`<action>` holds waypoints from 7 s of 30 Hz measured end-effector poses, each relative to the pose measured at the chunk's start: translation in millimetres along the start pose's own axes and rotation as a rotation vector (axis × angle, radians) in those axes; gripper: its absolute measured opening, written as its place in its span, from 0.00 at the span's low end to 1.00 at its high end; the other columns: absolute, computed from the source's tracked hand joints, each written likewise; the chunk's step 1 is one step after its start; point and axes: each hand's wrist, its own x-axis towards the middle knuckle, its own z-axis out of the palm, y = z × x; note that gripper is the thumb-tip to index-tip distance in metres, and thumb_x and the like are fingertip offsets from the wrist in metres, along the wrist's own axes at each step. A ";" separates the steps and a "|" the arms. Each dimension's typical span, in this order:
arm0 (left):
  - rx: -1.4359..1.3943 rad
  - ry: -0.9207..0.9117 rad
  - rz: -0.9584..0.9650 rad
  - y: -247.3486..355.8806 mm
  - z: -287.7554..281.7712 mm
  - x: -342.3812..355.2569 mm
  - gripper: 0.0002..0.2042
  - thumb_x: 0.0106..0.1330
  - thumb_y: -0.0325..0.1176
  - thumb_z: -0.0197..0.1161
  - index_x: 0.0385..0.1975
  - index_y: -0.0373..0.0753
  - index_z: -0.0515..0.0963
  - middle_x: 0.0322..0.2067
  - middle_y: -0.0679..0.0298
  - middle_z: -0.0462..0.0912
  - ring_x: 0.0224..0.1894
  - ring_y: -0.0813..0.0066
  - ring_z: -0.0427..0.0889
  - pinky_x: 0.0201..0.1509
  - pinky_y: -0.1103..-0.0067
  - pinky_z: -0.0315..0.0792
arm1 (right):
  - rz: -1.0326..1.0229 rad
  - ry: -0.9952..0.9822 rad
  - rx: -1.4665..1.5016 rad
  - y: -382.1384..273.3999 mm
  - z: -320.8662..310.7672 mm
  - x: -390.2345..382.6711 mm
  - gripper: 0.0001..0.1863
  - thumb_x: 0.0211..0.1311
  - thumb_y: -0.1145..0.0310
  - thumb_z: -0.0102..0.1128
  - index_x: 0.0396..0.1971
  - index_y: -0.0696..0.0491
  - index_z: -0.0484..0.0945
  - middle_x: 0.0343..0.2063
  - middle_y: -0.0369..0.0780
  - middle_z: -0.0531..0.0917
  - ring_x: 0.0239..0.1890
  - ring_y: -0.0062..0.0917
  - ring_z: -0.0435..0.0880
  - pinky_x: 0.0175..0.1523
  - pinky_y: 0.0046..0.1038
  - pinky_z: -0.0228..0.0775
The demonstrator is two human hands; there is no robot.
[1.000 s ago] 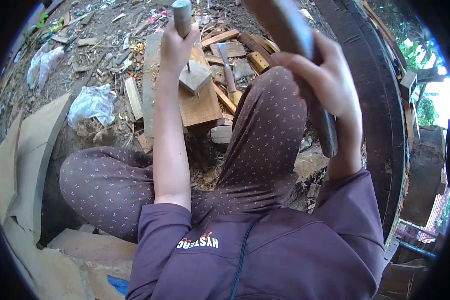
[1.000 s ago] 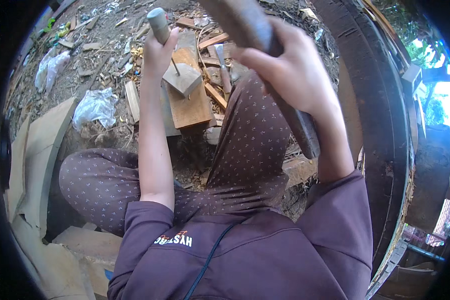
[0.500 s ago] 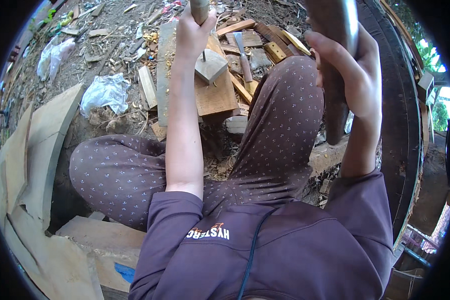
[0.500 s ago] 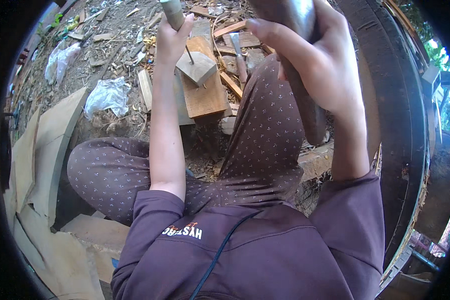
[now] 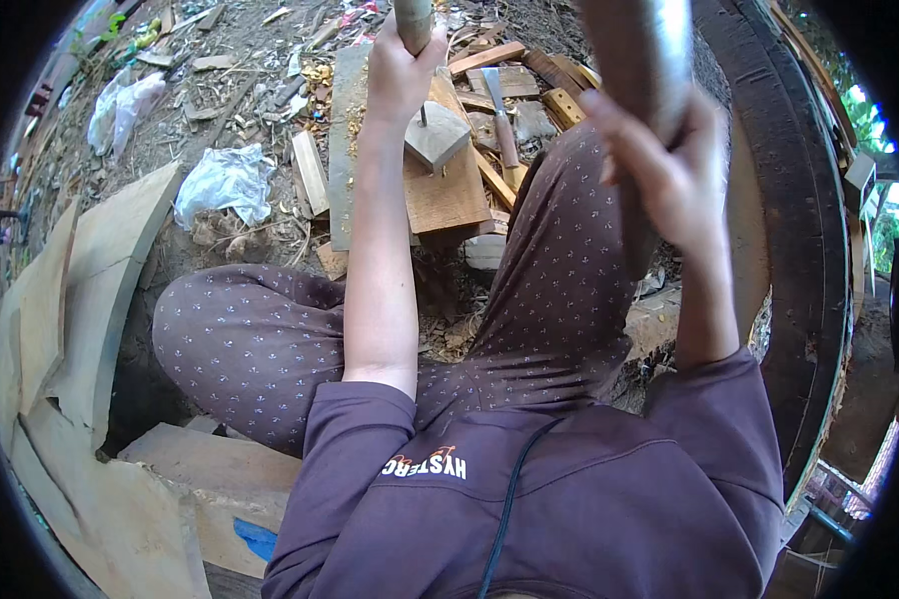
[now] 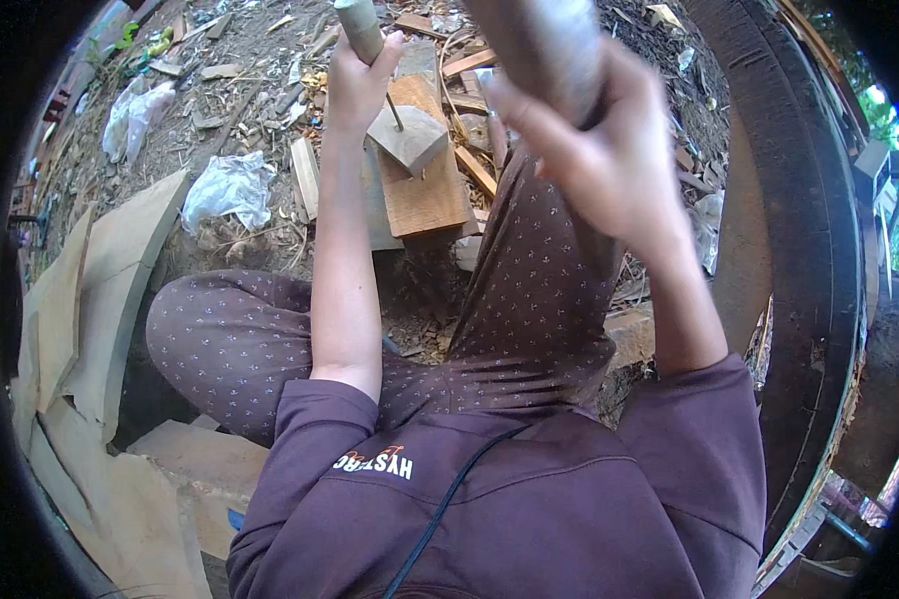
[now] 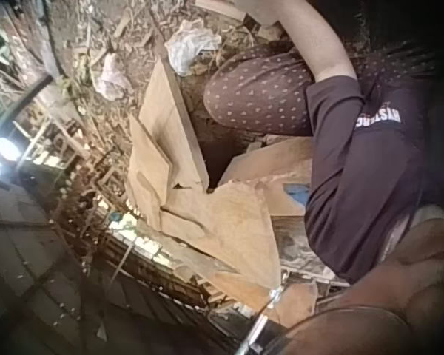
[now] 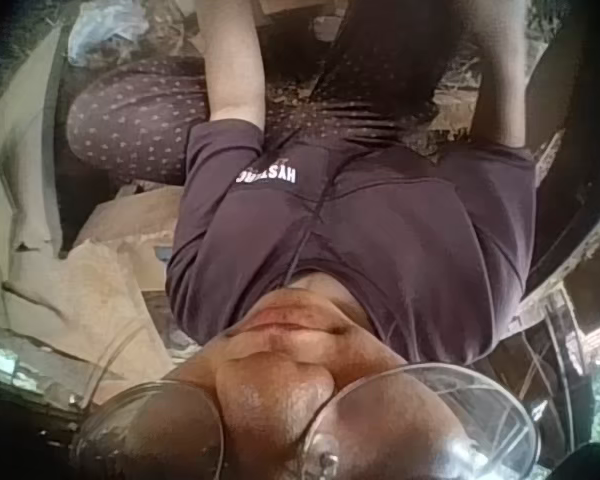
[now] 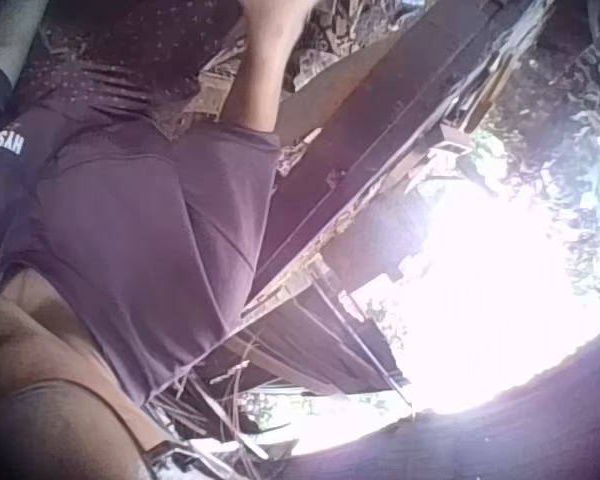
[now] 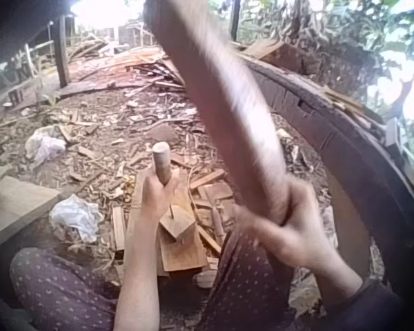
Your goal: Using a chisel and a wooden mallet to carve or shape a piece of wood.
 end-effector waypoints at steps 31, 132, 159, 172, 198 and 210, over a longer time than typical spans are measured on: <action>-0.002 0.035 -0.046 -13.3 -12.7 -4.9 0.12 0.59 0.32 0.63 0.39 0.35 0.74 0.25 0.65 0.78 0.28 0.76 0.77 0.35 0.75 0.73 | 0.253 -0.202 -0.241 3.3 15.1 5.9 0.21 0.51 0.60 0.67 0.34 0.65 0.77 0.16 0.39 0.78 0.14 0.19 0.77 0.20 0.22 0.69; -0.315 0.105 -0.063 3.8 -52.5 -19.7 0.22 0.67 0.25 0.59 0.56 0.31 0.58 0.46 0.52 0.75 0.50 0.55 0.81 0.48 0.71 0.81 | 0.886 0.092 0.684 77.7 125.7 -81.9 0.14 0.63 0.63 0.56 0.38 0.57 0.65 0.19 0.36 0.71 0.11 0.22 0.73 0.17 0.24 0.70; -0.239 0.135 -0.110 0.5 -62.2 -20.6 0.26 0.63 0.23 0.63 0.57 0.31 0.57 0.47 0.50 0.74 0.48 0.56 0.81 0.50 0.69 0.81 | 0.869 -0.023 0.637 80.7 126.1 -83.5 0.21 0.60 0.65 0.55 0.45 0.63 0.63 0.24 0.42 0.75 0.17 0.28 0.78 0.22 0.31 0.74; -0.152 0.077 -0.085 10.8 -59.3 -21.3 0.26 0.62 0.26 0.65 0.56 0.31 0.60 0.46 0.52 0.77 0.47 0.60 0.82 0.48 0.74 0.81 | 0.869 -0.031 0.632 77.5 126.2 -83.1 0.20 0.59 0.66 0.55 0.44 0.63 0.62 0.22 0.42 0.74 0.16 0.28 0.78 0.21 0.31 0.73; 0.126 0.096 -0.108 32.6 -23.0 -12.9 0.23 0.51 0.43 0.75 0.42 0.34 0.80 0.31 0.57 0.85 0.35 0.70 0.87 0.42 0.74 0.83 | 0.225 -0.016 0.412 -28.1 20.3 -15.7 0.38 0.53 0.76 0.62 0.64 0.64 0.55 0.32 0.41 0.79 0.19 0.18 0.77 0.23 0.21 0.71; 0.125 0.036 -0.105 24.1 -27.9 -4.4 0.23 0.52 0.43 0.75 0.42 0.35 0.80 0.34 0.54 0.86 0.37 0.66 0.87 0.42 0.74 0.82 | 0.123 -0.048 0.110 -53.9 -24.5 9.0 0.35 0.47 0.72 0.66 0.58 0.64 0.67 0.23 0.39 0.79 0.14 0.18 0.76 0.20 0.19 0.69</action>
